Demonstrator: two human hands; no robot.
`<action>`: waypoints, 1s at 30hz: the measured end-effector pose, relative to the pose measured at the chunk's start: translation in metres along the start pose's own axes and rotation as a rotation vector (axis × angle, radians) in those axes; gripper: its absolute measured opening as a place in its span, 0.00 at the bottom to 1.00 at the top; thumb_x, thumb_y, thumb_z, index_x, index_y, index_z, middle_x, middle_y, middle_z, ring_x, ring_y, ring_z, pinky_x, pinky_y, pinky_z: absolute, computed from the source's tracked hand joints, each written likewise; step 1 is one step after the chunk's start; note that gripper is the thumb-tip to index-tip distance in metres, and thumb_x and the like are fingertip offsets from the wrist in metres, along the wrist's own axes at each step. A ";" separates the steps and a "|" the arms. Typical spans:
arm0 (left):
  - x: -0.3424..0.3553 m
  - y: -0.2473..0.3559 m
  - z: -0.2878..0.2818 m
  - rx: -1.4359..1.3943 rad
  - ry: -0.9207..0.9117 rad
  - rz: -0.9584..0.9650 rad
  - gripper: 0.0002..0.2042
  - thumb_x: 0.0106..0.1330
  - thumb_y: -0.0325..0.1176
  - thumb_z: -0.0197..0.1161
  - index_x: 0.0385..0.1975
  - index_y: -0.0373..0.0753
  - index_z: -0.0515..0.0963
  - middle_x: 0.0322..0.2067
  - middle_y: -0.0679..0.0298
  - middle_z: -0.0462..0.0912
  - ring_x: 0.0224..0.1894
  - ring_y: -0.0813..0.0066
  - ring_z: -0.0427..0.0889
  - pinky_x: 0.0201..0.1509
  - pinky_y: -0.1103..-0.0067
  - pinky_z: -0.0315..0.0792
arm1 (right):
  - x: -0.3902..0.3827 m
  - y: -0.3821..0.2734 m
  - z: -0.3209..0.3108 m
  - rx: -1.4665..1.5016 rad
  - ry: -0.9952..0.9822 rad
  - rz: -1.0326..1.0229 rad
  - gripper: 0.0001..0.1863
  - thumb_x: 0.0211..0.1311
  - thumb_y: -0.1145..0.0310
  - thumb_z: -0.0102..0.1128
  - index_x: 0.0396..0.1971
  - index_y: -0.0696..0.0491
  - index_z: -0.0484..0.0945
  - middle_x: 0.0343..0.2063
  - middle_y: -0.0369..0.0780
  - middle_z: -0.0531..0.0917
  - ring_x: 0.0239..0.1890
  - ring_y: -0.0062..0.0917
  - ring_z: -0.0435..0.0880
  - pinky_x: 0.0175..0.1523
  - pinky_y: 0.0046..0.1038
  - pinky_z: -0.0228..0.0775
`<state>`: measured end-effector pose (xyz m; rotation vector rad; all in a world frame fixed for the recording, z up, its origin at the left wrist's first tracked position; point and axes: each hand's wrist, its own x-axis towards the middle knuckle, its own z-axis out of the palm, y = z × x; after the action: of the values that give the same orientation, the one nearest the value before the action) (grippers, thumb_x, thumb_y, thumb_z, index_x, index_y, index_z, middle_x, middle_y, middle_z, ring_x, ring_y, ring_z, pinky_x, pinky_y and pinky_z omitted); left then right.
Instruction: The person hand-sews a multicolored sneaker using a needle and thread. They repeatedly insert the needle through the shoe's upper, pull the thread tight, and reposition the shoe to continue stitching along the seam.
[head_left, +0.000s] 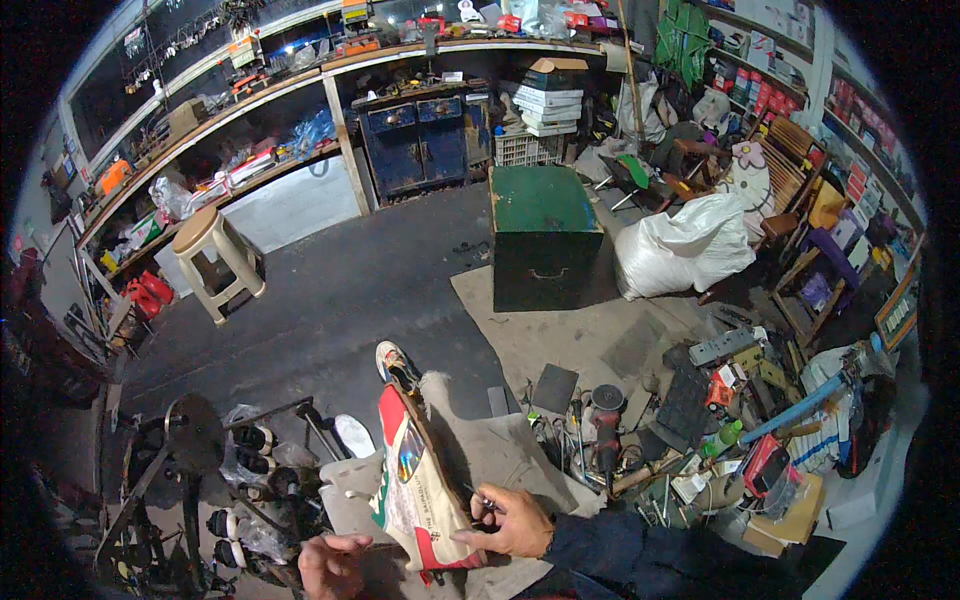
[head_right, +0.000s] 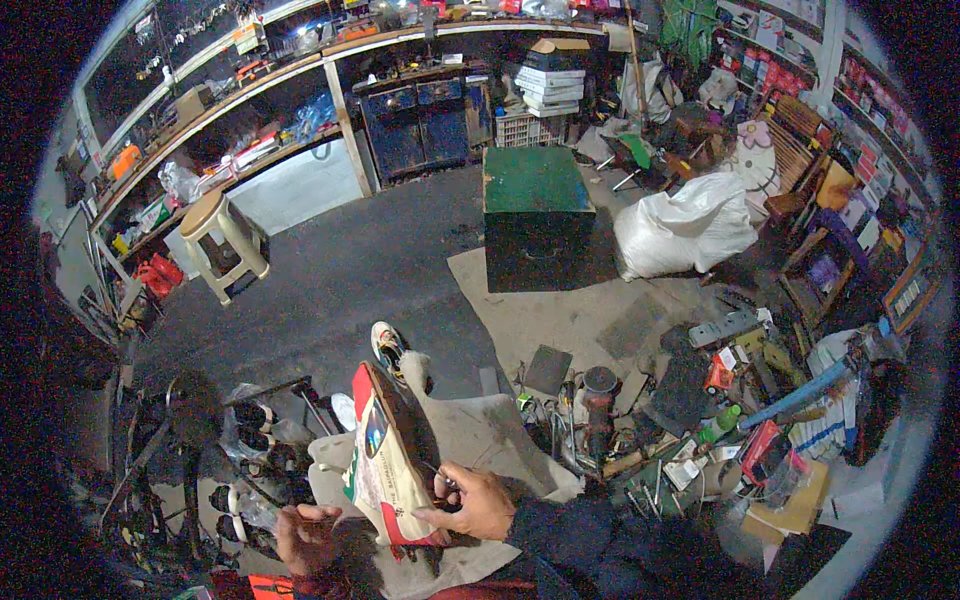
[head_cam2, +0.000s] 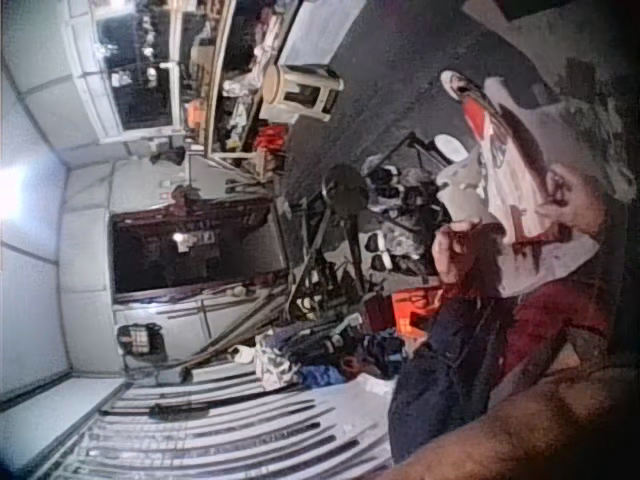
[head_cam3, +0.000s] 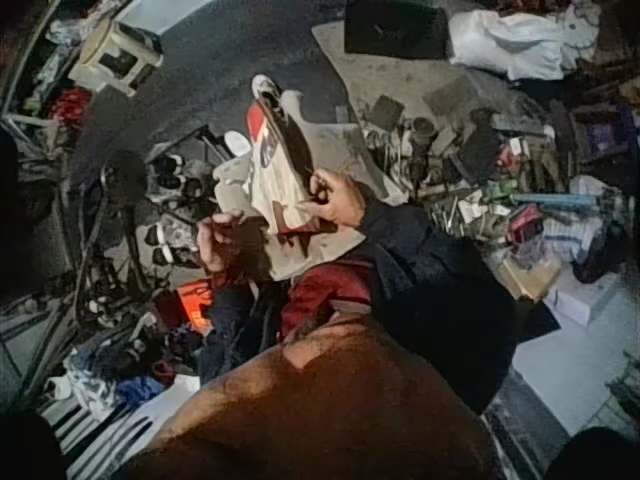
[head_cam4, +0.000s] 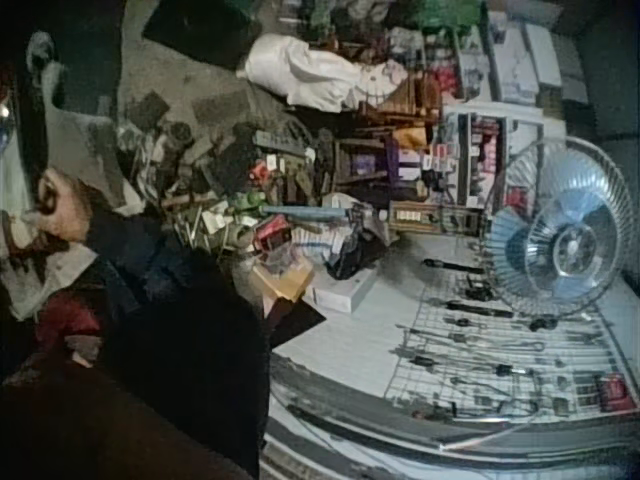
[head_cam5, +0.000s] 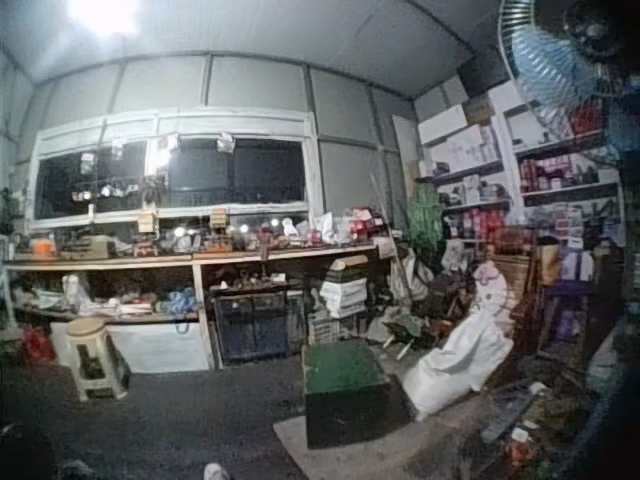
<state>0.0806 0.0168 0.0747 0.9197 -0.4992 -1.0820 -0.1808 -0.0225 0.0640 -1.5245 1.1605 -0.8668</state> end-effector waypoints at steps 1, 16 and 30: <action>0.006 -0.002 -0.002 -0.163 -0.148 -0.024 0.23 0.78 0.50 0.41 0.31 0.38 0.73 0.19 0.61 0.75 0.24 0.62 0.79 0.40 0.61 0.81 | 0.001 0.002 0.002 0.013 0.006 -0.010 0.24 0.52 0.54 0.77 0.28 0.54 0.71 0.19 0.33 0.71 0.22 0.17 0.67 0.29 0.23 0.65; 0.074 0.003 -0.056 0.546 0.361 0.296 0.23 0.74 0.51 0.53 0.17 0.48 0.63 0.12 0.75 0.60 0.11 0.86 0.55 0.15 0.82 0.47 | 0.003 0.010 0.016 0.035 0.045 -0.010 0.24 0.50 0.60 0.79 0.33 0.53 0.70 0.22 0.30 0.68 0.24 0.13 0.64 0.29 0.18 0.62; -0.006 -0.012 0.094 1.118 -0.777 0.459 0.07 0.54 0.29 0.69 0.33 0.39 0.84 0.26 0.57 0.73 0.26 0.59 0.77 0.30 0.72 0.72 | -0.034 -0.015 -0.016 -0.003 -0.036 -0.095 0.11 0.62 0.67 0.63 0.42 0.55 0.77 0.31 0.39 0.81 0.28 0.21 0.79 0.34 0.26 0.71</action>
<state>0.0018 -0.0158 0.1164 1.2014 -1.9864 -0.6419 -0.2020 0.0060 0.0836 -1.6022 1.0714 -0.8974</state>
